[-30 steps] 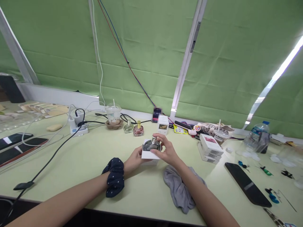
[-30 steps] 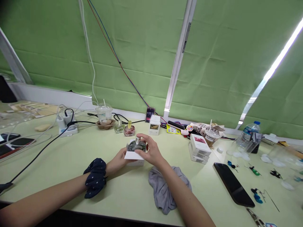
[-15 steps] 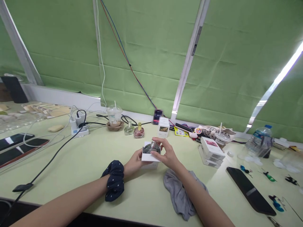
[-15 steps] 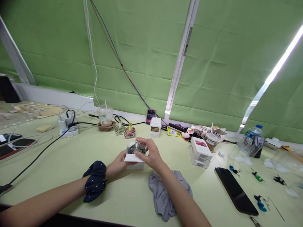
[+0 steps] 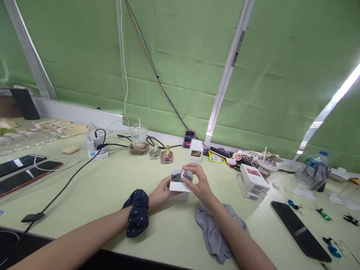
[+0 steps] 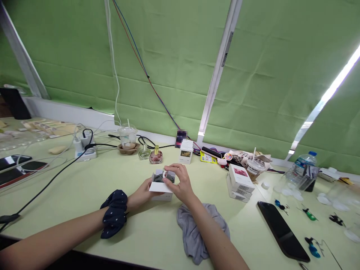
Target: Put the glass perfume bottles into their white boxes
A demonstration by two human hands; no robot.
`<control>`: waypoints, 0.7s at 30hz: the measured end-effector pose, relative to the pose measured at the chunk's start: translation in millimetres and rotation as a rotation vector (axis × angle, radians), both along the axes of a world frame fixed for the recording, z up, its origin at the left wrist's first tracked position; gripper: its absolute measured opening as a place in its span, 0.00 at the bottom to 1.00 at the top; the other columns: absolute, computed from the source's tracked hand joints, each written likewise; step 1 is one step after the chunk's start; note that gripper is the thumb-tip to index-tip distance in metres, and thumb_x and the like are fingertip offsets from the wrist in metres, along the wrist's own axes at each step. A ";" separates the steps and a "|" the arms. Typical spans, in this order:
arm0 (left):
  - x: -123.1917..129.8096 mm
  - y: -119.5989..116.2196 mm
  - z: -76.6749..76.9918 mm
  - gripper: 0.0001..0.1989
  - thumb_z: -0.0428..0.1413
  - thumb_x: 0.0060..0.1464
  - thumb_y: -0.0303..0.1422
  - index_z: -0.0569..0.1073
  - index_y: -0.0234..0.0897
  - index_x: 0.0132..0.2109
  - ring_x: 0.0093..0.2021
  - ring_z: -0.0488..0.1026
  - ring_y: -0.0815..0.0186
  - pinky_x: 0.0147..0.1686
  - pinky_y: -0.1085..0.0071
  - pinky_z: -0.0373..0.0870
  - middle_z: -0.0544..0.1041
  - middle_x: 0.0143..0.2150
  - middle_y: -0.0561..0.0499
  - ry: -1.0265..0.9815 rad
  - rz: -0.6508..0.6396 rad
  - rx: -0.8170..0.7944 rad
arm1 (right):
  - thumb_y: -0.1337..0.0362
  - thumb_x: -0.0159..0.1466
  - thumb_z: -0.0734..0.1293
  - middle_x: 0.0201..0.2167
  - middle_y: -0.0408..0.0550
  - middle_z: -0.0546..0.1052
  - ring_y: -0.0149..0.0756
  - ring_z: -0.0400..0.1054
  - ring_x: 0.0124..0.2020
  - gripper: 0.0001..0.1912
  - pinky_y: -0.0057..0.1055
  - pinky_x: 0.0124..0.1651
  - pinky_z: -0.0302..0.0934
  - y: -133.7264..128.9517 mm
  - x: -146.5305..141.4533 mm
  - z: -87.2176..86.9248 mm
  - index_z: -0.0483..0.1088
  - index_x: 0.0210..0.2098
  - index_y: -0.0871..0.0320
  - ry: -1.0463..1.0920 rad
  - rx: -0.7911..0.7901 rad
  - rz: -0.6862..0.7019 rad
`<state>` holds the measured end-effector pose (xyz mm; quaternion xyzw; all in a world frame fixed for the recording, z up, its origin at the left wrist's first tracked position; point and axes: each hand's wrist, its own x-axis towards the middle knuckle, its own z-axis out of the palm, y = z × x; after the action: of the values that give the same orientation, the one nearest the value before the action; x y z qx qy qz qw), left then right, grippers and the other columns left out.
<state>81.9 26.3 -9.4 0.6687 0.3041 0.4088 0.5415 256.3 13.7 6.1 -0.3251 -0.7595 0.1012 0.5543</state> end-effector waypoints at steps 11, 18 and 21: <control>-0.1 0.0 -0.4 0.20 0.66 0.40 0.37 0.74 0.33 0.41 0.39 0.73 0.60 0.41 0.66 0.67 0.77 0.38 0.48 -0.011 0.009 -0.004 | 0.59 0.65 0.62 0.41 0.51 0.71 0.38 0.66 0.46 0.10 0.37 0.50 0.61 4.8 -0.5 -6.0 0.74 0.37 0.54 0.033 -0.084 0.055; -1.0 4.9 -8.1 0.21 0.66 0.39 0.36 0.73 0.34 0.42 0.39 0.74 0.59 0.40 0.66 0.69 0.79 0.39 0.48 -0.005 0.018 0.003 | 0.60 0.63 0.63 0.39 0.52 0.71 0.38 0.66 0.45 0.10 0.35 0.47 0.61 4.7 -0.1 -7.8 0.73 0.29 0.57 -0.013 -0.123 0.042; -1.3 6.6 -8.6 0.21 0.65 0.41 0.36 0.72 0.34 0.43 0.41 0.74 0.59 0.41 0.66 0.68 0.78 0.40 0.48 0.025 0.000 0.044 | 0.63 0.62 0.64 0.40 0.51 0.71 0.38 0.66 0.44 0.06 0.34 0.45 0.62 3.5 -1.1 -7.6 0.71 0.36 0.56 0.024 -0.097 0.034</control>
<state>80.6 32.9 -18.0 0.6856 0.3017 0.4070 0.5228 255.2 17.1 -1.5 -0.3374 -0.7524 0.1513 0.5451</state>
